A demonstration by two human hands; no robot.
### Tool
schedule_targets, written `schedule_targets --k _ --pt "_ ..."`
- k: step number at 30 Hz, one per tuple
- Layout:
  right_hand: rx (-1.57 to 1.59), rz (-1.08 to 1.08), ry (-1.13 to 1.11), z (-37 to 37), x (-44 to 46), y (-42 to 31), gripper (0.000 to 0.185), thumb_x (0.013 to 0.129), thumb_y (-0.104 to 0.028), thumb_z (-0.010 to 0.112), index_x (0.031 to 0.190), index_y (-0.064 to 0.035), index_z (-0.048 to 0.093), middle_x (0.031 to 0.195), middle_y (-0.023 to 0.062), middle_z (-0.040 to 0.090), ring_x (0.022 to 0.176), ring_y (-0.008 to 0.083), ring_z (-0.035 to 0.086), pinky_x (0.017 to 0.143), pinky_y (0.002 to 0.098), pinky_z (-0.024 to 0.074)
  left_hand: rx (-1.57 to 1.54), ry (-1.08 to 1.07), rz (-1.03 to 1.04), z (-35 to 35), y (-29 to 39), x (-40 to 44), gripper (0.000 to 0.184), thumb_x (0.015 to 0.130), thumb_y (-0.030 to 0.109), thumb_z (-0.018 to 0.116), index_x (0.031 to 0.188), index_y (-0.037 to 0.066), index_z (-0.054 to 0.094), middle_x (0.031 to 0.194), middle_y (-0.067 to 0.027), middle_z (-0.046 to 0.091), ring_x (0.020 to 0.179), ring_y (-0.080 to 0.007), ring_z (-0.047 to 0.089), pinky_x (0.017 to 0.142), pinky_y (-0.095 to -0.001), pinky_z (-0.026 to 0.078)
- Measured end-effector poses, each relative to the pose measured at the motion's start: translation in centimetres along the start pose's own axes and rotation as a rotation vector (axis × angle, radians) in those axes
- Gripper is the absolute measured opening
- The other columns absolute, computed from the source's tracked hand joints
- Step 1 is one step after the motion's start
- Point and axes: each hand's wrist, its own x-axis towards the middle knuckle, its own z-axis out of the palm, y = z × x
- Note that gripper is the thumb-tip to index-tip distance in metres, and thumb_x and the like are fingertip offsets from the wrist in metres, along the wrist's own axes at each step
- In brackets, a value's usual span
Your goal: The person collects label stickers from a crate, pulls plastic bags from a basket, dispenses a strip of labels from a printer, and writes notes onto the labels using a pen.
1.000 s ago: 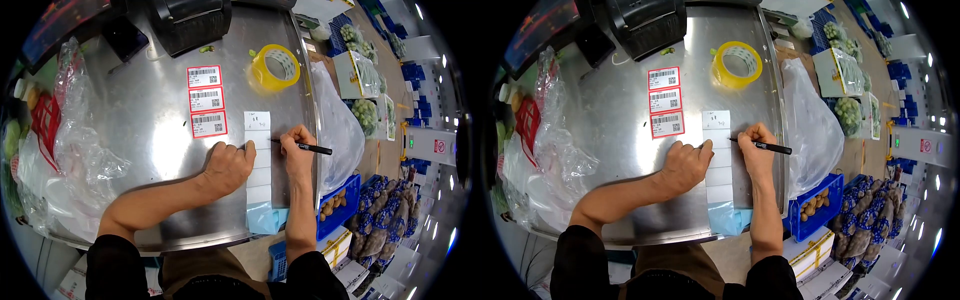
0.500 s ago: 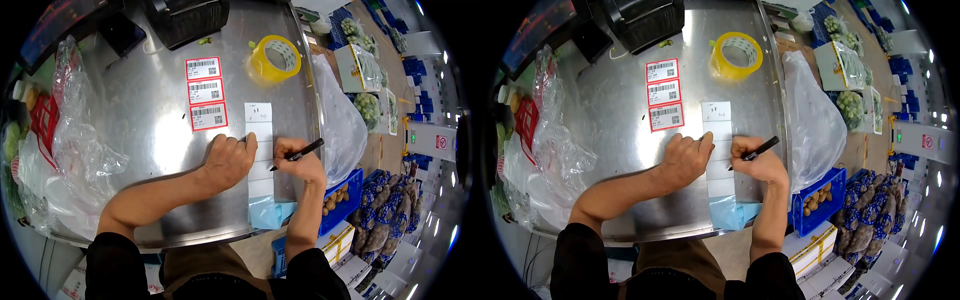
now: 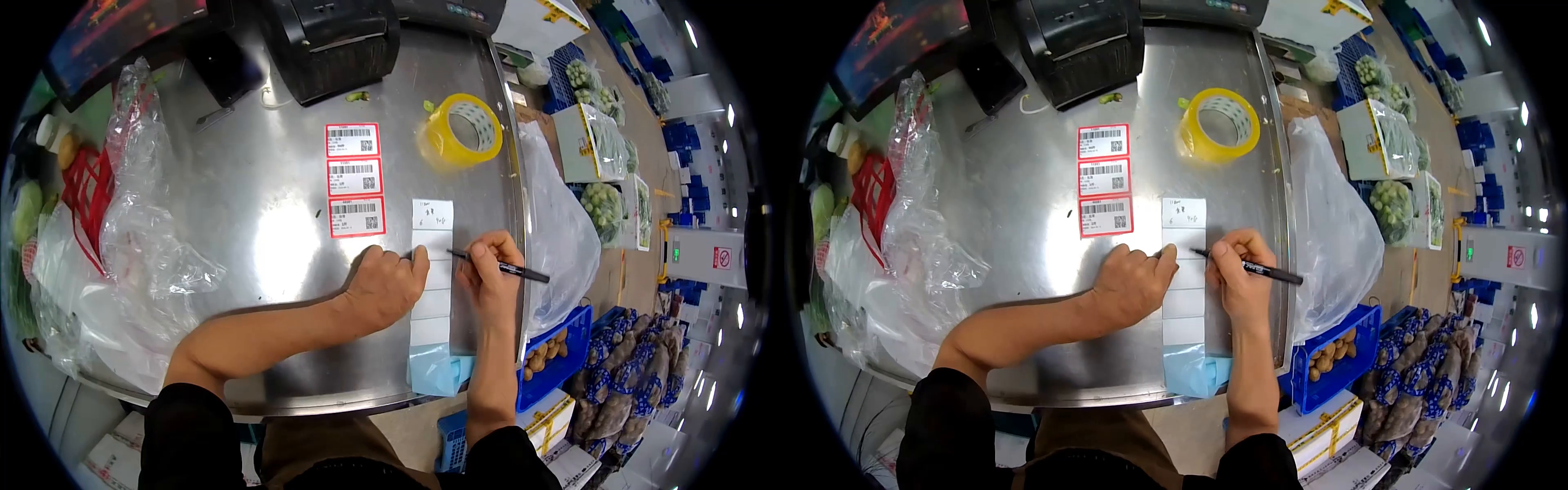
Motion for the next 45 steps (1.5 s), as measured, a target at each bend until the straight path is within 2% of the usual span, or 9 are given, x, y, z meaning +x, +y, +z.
schedule_targets --k 2,6,10,17,22,28,31,35,45 --pt "-0.062 -0.189 0.153 0.3 0.8 2.0 0.013 0.081 -0.002 0.066 0.08 -0.0041 0.053 0.062 0.0008 0.054 0.053 0.0051 0.046 0.049 0.0184 0.0353 0.009 -0.008 -0.001 0.1 0.0 0.0 0.024 0.083 0.017 0.062 0.098 -0.003 0.064 0.051 -0.0027 0.055 0.045 -0.0142 0.054 0.048 -0.0297 0.037" --pt "-0.423 -0.448 0.188 2.4 1.8 3.4 0.017 0.081 0.001 0.066 0.076 -0.0034 0.051 0.064 0.0002 0.054 0.054 0.0037 0.044 0.049 0.0191 0.0349 -0.008 -0.004 -0.012 0.1 0.1 0.0 0.025 0.084 0.016 0.061 0.098 -0.004 0.063 0.051 -0.0029 0.055 0.045 -0.0143 0.054 0.048 -0.0298 0.038" --pt "-0.439 -0.525 0.191 2.2 2.2 4.8 0.018 0.079 0.002 0.067 0.075 -0.0033 0.05 0.064 0.0 0.053 0.054 0.0037 0.041 0.048 0.0211 0.0348 -0.027 0.003 -0.061 -0.6 0.3 0.4 0.028 0.084 0.017 0.061 0.101 -0.006 0.062 0.051 -0.0038 0.055 0.045 -0.0151 0.054 0.049 -0.0298 0.039" --pt "-0.578 -0.573 0.207 2.1 2.4 5.2 0.018 0.077 0.002 0.069 0.074 -0.0042 0.052 0.058 0.0013 0.052 0.05 0.0042 0.042 0.046 0.0215 0.0348 0.037 -0.032 -0.07 -0.3 0.5 0.3 0.038 0.084 0.019 0.061 0.108 -0.01 0.059 0.051 -0.0052 0.055 0.045 -0.0158 0.054 0.049 -0.0303 0.039" --pt "-0.612 -0.571 0.173 2.4 2.4 4.8 0.017 0.076 0.001 0.07 0.073 -0.0041 0.054 0.054 0.0005 0.048 0.048 0.0043 0.04 0.044 0.0219 0.0336 0.064 -0.037 -0.041 -0.5 0.4 0.3 0.037 0.084 0.019 0.061 0.107 -0.01 0.061 0.052 -0.0052 0.056 0.046 -0.015 0.054 0.05 -0.0299 0.039" --pt "-0.564 -0.565 0.242 2.2 2.5 5.2 0.017 0.077 0.0 0.069 0.072 -0.0044 0.053 0.053 -0.0011 0.046 0.047 0.0042 0.038 0.044 0.022 0.032 0.048 -0.057 -0.032 -0.5 0.3 0.3 0.037 0.084 0.019 0.062 0.107 -0.011 0.062 0.052 -0.0053 0.056 0.045 -0.0143 0.053 0.049 -0.0295 0.038" --pt "-0.706 -0.595 0.179 2.3 2.2 4.3 0.017 0.078 0.0 0.068 0.075 -0.0037 0.052 0.059 -0.0008 0.05 0.051 0.0038 0.041 0.046 0.0205 0.0336 0.046 -0.058 -0.033 -0.5 0.3 0.3 0.037 0.084 0.019 0.062 0.107 -0.011 0.062 0.052 -0.0054 0.056 0.045 -0.0141 0.052 0.049 -0.0294 0.038" --pt "-0.339 -0.46 0.204 1.9 1.8 4.7 0.017 0.082 0.001 0.065 0.078 -0.0033 0.05 0.071 0.0017 0.056 0.059 0.0031 0.044 0.053 0.0188 0.0366 0.056 -0.058 -0.038 -0.5 0.4 0.3 0.038 0.085 0.02 0.062 0.107 -0.011 0.062 0.052 -0.0047 0.056 0.045 -0.0137 0.053 0.049 -0.0294 0.038" --pt "-0.31 -0.379 0.219 1.5 1.7 4.5 0.015 0.082 0.001 0.065 0.077 -0.0033 0.051 0.072 0.0 0.056 0.061 0.0024 0.045 0.054 0.0193 0.0374 0.075 0.014 0.07 -0.8 0.9 -0.5 0.039 0.069 0.007 0.06 0.106 -0.007 0.064 0.055 -0.0017 0.053 0.052 -0.0143 0.05 0.052 -0.03 0.034"
